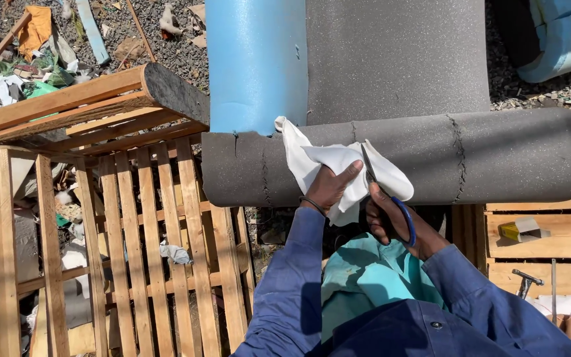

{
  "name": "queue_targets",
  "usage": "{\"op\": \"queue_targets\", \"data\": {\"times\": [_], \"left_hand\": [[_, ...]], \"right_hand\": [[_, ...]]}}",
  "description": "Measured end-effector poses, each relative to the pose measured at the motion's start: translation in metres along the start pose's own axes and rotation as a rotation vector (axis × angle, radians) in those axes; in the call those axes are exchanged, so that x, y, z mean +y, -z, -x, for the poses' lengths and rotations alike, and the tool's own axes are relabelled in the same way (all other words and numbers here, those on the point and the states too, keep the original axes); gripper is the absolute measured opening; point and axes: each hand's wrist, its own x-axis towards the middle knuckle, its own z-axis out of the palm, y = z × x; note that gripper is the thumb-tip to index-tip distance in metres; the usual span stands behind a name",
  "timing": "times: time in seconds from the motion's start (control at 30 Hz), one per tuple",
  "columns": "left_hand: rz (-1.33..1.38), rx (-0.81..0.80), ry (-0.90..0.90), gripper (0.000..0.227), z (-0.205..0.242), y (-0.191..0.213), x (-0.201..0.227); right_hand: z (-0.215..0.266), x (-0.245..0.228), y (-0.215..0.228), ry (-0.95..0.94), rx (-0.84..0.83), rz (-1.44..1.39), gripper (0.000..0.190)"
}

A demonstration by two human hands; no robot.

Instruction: Cutting white fabric or padding material with scissors to fit a furniture frame

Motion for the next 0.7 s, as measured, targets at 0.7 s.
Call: {"op": "queue_targets", "data": {"times": [0.7], "left_hand": [[-0.462, -0.246, 0.043, 0.085, 0.03, 0.006, 0.033]], "right_hand": [[0.019, 0.019, -0.011, -0.066, 0.048, -0.104, 0.074]]}}
